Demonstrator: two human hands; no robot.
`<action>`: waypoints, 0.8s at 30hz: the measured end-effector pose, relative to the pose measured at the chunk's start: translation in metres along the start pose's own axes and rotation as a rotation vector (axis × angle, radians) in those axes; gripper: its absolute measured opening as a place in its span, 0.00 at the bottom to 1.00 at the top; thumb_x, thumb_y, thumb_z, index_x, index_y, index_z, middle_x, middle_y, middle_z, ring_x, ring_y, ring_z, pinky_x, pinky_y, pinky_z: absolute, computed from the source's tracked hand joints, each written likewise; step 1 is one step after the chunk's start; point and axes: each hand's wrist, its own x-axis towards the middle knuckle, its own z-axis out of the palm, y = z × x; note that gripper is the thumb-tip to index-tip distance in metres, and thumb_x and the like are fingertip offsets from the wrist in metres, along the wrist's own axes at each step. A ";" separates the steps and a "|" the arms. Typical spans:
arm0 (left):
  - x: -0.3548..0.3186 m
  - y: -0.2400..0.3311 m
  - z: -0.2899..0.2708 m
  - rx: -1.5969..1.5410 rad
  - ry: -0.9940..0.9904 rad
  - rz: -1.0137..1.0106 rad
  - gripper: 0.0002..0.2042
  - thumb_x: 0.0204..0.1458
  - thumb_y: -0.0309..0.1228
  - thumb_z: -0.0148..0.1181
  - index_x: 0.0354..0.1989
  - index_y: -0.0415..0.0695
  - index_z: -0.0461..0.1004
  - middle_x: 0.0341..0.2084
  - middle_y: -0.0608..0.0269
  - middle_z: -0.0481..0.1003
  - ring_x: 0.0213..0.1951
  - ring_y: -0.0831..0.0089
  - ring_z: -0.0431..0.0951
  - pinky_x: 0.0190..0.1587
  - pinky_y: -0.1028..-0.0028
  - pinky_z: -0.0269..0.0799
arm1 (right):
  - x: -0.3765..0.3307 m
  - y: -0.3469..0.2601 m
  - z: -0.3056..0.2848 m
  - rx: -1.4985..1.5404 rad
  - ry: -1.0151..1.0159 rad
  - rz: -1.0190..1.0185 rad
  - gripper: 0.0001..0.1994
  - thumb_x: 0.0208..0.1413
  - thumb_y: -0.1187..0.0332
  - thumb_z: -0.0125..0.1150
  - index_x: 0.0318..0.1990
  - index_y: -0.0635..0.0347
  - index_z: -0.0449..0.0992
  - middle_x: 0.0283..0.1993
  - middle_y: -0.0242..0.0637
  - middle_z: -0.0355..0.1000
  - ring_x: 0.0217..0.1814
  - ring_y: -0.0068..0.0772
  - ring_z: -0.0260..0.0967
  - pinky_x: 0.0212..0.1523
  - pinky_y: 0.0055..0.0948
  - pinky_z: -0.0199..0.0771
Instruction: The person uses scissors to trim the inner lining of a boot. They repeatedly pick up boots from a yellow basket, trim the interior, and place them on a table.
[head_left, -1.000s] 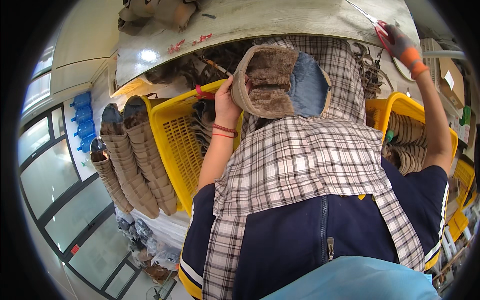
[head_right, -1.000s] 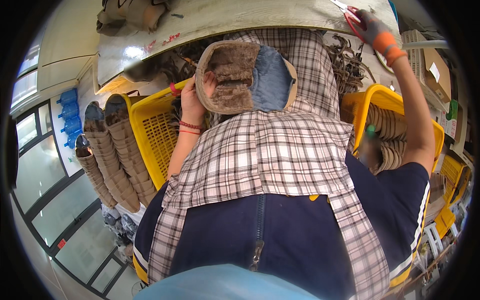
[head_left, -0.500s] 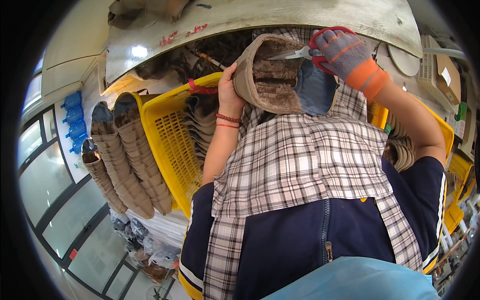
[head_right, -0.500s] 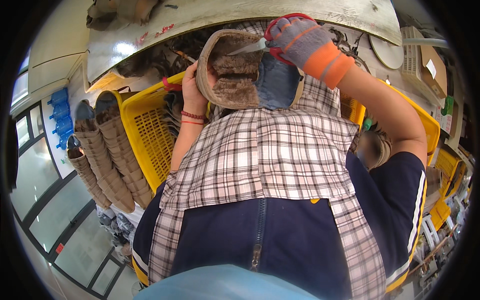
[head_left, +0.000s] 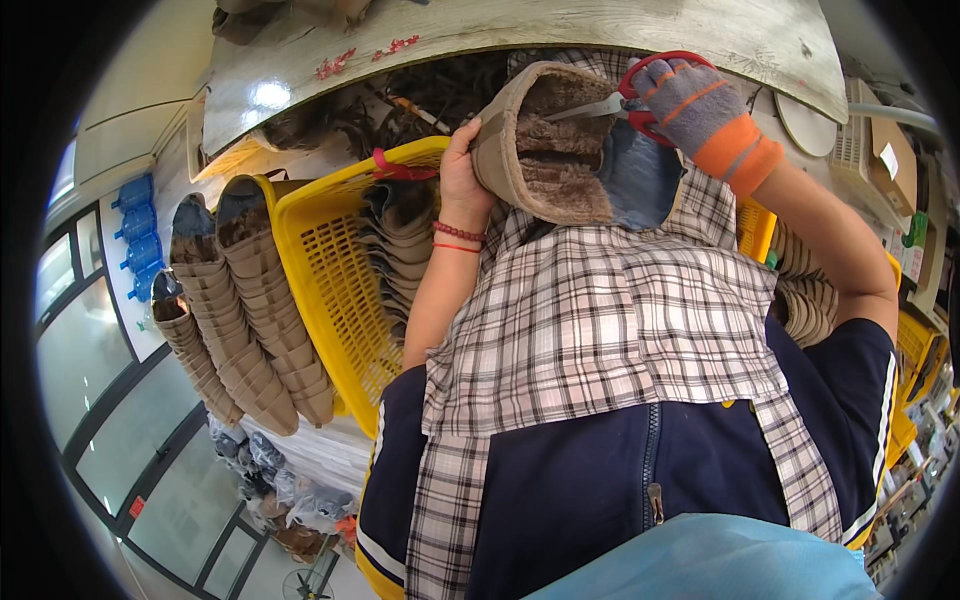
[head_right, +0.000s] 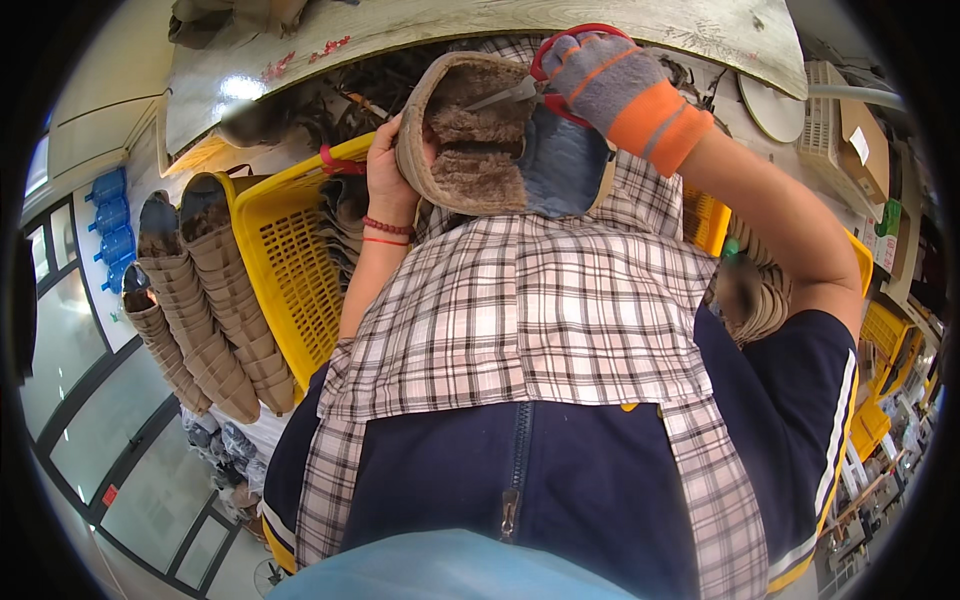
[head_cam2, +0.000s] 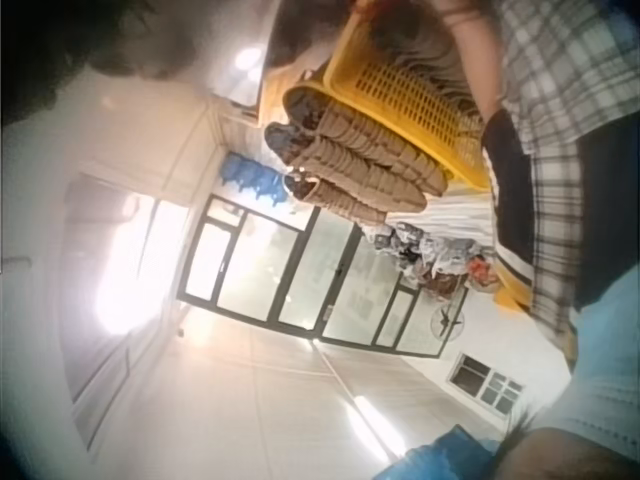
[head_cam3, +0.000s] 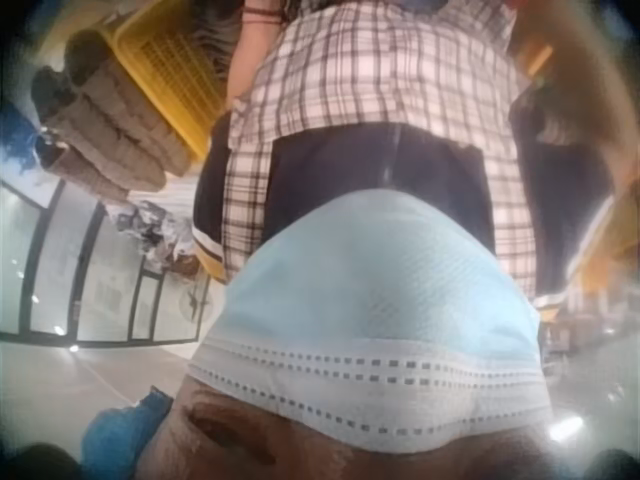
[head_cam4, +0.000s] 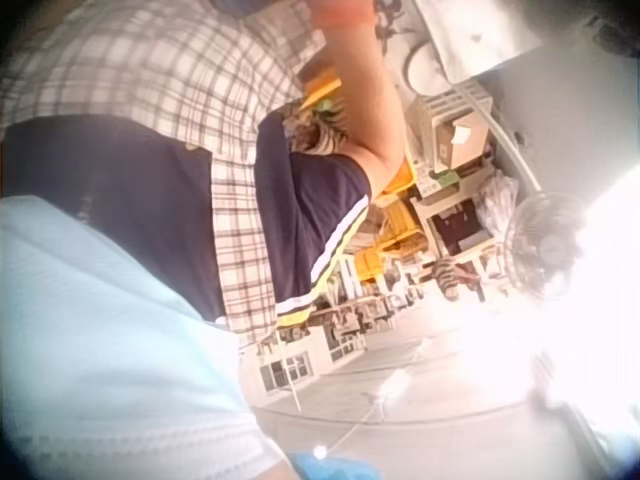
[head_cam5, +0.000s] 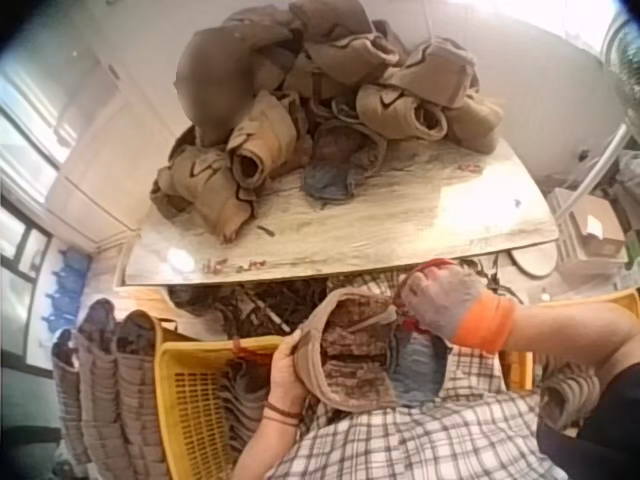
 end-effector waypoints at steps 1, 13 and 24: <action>0.000 0.000 -0.001 0.002 -0.003 0.001 0.10 0.57 0.32 0.45 0.33 0.38 0.68 0.21 0.63 0.68 0.21 0.73 0.66 0.24 0.76 0.65 | 0.001 0.000 0.001 0.025 0.004 0.006 0.19 0.42 0.61 0.65 0.43 0.55 0.72 0.44 0.34 0.70 0.42 0.34 0.70 0.36 0.32 0.74; -0.010 0.018 -0.029 0.147 -0.076 -0.151 0.15 0.59 0.34 0.45 0.46 0.34 0.68 0.47 0.50 0.68 0.48 0.62 0.69 0.49 0.70 0.65 | -0.019 -0.005 -0.023 0.245 -0.043 0.207 0.18 0.43 0.57 0.64 0.40 0.56 0.73 0.37 0.36 0.71 0.43 0.37 0.70 0.40 0.33 0.73; -0.021 0.029 -0.040 0.271 -0.013 -0.262 0.19 0.60 0.34 0.43 0.54 0.31 0.62 0.55 0.41 0.62 0.55 0.52 0.65 0.50 0.59 0.69 | -0.002 -0.037 -0.023 0.512 -0.348 0.001 0.16 0.47 0.56 0.59 0.39 0.55 0.75 0.33 0.37 0.72 0.38 0.38 0.71 0.38 0.33 0.71</action>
